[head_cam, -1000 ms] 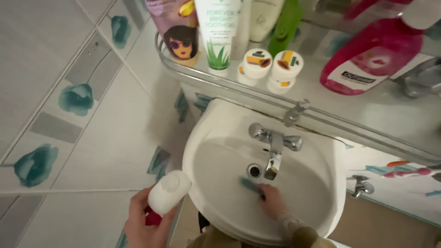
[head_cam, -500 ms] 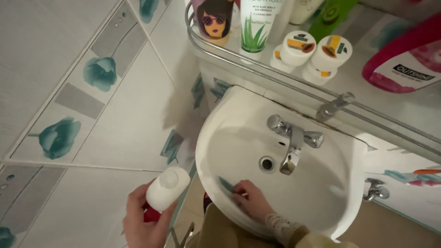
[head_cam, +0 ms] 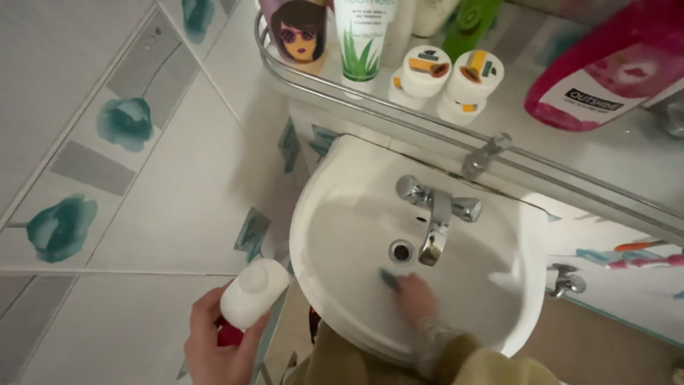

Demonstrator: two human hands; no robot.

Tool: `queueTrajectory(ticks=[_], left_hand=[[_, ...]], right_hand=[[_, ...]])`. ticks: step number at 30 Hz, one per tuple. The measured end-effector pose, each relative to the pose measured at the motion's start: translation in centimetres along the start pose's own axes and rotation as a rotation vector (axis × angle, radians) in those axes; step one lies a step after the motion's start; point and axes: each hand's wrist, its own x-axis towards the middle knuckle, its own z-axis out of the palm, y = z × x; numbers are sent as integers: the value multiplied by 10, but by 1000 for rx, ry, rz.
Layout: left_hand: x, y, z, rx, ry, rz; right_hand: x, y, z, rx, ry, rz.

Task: Cleaning a bathroom sink using a brush and cleaning liquid.

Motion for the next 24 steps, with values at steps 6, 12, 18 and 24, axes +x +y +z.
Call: queueTrajectory(ticks=[6, 12, 18, 24], left_hand=[[-1, 4, 4, 4, 43, 2], [6, -3, 0, -10, -1, -35], [5, -11, 0, -97, 1, -14], [8, -5, -8, -102, -61, -25]], right_hand=[[-21, -90, -5, 160, 101, -99], [58, -47, 32, 525, 504, -769], [66, -44, 35, 37, 340, -408], [79, -60, 51, -351, 144, -88]])
